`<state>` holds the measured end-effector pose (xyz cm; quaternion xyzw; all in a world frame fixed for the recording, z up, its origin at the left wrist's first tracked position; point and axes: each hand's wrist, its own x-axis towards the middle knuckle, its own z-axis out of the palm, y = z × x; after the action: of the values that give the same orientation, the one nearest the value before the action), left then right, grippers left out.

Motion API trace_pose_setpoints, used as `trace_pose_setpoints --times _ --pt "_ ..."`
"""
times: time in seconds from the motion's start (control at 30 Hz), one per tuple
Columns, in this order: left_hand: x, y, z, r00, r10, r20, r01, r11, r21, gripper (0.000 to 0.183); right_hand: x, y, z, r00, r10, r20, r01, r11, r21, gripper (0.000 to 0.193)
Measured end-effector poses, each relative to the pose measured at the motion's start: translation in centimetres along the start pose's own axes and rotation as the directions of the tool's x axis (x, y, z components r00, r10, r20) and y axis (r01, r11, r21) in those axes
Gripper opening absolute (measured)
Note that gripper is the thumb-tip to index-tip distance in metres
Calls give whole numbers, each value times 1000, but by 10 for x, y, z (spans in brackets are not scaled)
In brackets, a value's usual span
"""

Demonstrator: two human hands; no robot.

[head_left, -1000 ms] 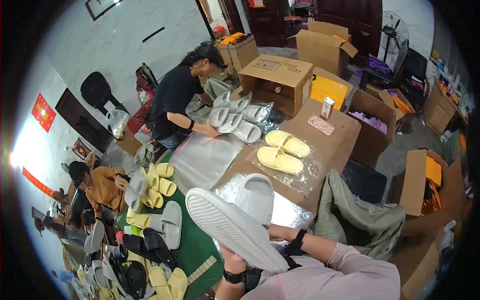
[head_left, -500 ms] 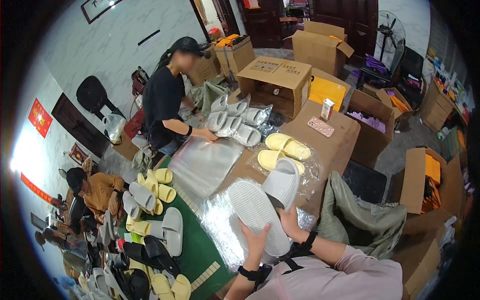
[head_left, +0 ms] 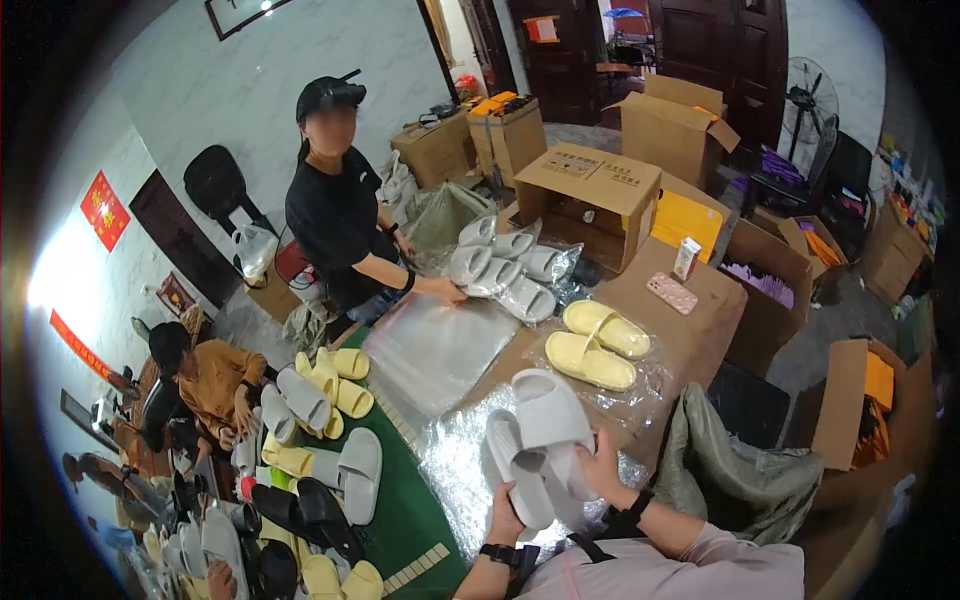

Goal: Packing various slippers and shoes into plastic bags and boxes in a manufacturing environment.

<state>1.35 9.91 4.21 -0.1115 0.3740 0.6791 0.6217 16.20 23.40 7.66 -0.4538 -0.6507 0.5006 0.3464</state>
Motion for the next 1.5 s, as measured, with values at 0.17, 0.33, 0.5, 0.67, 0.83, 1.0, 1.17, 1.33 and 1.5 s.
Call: trace_pose_setpoints --times 0.17,0.33,0.5,0.67,0.83,1.0,1.17,1.33,1.5 --pt "7 1 -14 984 165 -69 -157 982 102 39 34 33 -8 996 -71 -49 64 990 -124 49" --pt "30 -22 -71 947 51 -316 53 949 312 31 35 36 4 935 317 157 -260 916 -304 48" --pt "30 -47 -91 956 288 -51 -124 556 822 36 23 64 10 989 137 62 -118 964 -239 51" --pt "10 -69 -78 881 400 252 -63 -428 901 54 17 55 6 998 39 -46 -54 917 -395 54" --pt "-17 -83 -63 965 91 244 -108 -714 692 57 -34 82 44 956 -22 293 177 840 -514 45" --pt "-26 -97 -61 971 -49 234 -167 -839 517 58 3 109 67 846 -47 530 378 753 -538 49" --pt "-31 -99 -67 965 -18 262 -148 -862 485 57 28 91 69 796 132 591 332 721 -608 68" --pt "-28 -103 -78 937 101 334 -72 -881 468 57 23 73 45 926 -86 367 225 907 -356 65" --pt "-27 -98 -74 878 197 437 -28 -889 457 62 0 67 6 909 -408 86 417 889 -188 55"
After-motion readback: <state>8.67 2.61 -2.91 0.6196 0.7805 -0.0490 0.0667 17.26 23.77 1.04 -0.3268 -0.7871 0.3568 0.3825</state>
